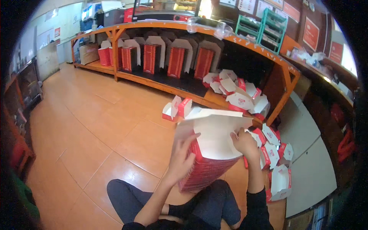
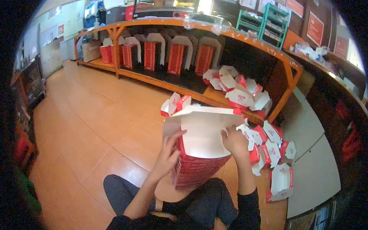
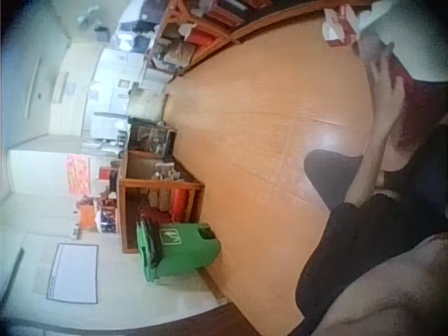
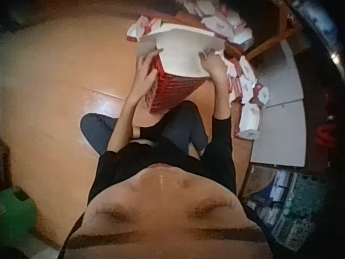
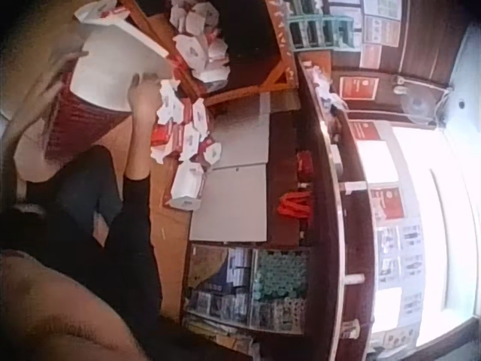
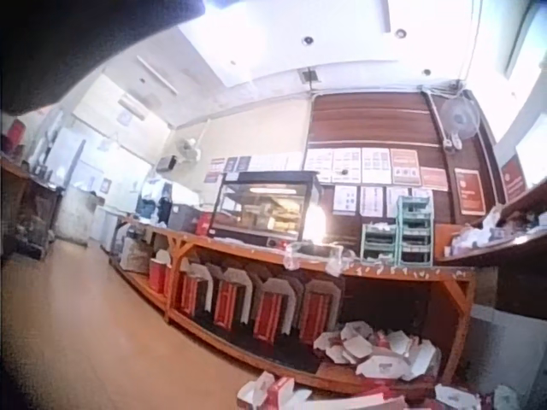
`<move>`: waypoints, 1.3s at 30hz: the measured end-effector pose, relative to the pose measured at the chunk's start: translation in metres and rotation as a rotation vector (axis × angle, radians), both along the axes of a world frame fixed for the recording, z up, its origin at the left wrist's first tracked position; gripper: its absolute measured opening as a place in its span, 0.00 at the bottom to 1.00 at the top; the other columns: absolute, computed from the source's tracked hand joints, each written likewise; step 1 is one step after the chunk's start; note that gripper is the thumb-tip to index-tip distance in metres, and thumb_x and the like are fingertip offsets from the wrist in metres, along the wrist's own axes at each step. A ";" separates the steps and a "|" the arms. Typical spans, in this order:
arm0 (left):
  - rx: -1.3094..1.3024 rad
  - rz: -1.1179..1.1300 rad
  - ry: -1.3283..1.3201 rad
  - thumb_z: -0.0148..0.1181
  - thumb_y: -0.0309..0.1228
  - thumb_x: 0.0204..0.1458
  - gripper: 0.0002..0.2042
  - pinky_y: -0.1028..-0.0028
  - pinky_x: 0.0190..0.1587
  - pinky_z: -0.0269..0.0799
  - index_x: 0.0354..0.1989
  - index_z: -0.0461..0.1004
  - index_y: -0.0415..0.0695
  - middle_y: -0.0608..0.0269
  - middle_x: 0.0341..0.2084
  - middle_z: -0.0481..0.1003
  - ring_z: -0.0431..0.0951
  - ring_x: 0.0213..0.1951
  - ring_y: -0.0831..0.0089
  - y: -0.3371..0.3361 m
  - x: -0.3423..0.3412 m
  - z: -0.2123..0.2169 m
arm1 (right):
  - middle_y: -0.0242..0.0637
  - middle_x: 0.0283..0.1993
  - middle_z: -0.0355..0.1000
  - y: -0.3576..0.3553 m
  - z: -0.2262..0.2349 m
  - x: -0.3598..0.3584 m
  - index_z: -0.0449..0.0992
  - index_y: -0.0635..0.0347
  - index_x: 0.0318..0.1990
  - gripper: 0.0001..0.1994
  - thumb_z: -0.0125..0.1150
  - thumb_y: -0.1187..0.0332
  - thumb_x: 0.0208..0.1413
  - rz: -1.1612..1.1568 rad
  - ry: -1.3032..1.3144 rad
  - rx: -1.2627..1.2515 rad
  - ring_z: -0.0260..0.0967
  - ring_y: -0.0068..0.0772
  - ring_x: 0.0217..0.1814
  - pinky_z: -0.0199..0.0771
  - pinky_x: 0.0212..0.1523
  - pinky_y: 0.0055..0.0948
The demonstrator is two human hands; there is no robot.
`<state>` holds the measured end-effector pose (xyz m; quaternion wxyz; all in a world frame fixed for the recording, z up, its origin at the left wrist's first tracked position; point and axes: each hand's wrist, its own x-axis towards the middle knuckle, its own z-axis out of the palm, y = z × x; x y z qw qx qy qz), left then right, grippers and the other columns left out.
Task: The person sits on the floor and repeatedly folds flat red and white cardboard boxes into their final shape. They pick up a flat piece, fold the sides, and press the flaps to form a box, then place it on a growing stack.
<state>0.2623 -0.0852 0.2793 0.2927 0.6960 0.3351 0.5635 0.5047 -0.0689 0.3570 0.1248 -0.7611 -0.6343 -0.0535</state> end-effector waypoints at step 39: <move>-0.277 -0.057 -0.268 0.33 0.57 0.61 0.34 0.63 0.65 0.50 0.68 0.46 0.45 0.50 0.65 0.51 0.52 0.67 0.61 -0.008 0.037 -0.009 | 0.49 0.59 0.65 -0.021 -0.084 0.068 0.65 0.66 0.59 0.29 0.33 0.49 0.67 0.195 1.223 -0.021 0.63 0.44 0.59 0.59 0.61 0.38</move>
